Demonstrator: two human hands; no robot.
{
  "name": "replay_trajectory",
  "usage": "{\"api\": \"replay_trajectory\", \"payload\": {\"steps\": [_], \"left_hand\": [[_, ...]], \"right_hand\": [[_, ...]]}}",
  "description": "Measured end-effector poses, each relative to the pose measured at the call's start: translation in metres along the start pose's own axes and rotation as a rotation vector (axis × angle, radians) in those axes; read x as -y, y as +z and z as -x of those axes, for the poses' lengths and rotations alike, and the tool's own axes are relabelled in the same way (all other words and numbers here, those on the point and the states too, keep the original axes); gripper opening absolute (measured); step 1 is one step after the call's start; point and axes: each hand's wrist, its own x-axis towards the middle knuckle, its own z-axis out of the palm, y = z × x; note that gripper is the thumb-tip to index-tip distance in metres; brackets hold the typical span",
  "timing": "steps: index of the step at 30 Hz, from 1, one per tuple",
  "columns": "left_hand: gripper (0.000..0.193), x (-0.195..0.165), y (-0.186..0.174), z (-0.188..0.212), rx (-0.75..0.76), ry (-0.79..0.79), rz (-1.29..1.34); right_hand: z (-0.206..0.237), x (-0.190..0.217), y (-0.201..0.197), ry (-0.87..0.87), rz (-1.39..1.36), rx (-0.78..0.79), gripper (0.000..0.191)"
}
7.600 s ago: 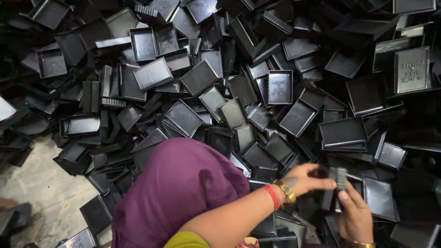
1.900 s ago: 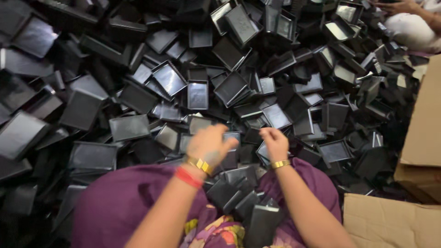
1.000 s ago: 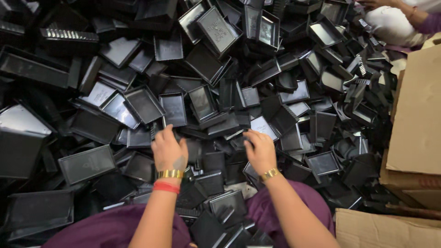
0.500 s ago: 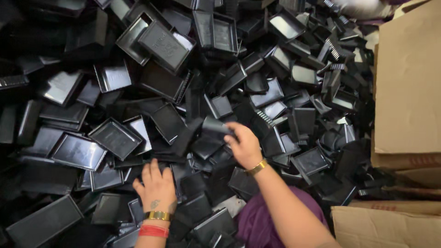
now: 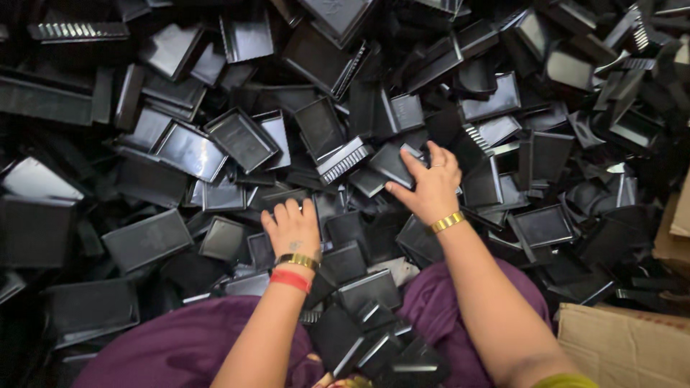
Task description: The person sits on the floor surrounded by a large pile of black plastic components. They repeatedly pick up individual parts, inspect them, and place them into a cardboard box to the right.
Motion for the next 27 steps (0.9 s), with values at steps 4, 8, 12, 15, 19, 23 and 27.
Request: {"api": "replay_trajectory", "payload": {"steps": [4,8,12,15,19,23,27], "left_hand": [[0.049,0.006,-0.030,-0.008,0.055,-0.023,0.078],[0.083,0.013,-0.065,-0.016,-0.057,-0.048,0.636],[0.100,0.012,-0.085,-0.019,0.247,-0.187,1.966],[0.106,0.010,-0.084,-0.013,0.272,-0.234,2.149],[0.103,0.009,-0.066,-0.008,0.301,-0.099,2.117],[0.078,-0.012,-0.044,-0.001,0.322,-0.222,2.201],[0.078,-0.054,-0.037,0.025,0.602,-0.406,1.919]], "right_hand": [[0.003,0.001,-0.008,0.005,-0.131,0.156,0.066],[0.019,0.017,-0.012,0.092,-0.683,0.200,0.052],[0.038,0.047,-0.006,0.187,-1.424,0.329,0.048],[0.039,0.058,-0.004,0.043,-1.336,0.337,0.046],[0.036,0.061,-0.006,-0.108,-1.218,0.299,0.048],[0.040,0.066,-0.003,-0.270,-1.150,0.128,0.060],[0.040,0.058,0.008,-0.079,-1.295,-0.179,0.063]]}}
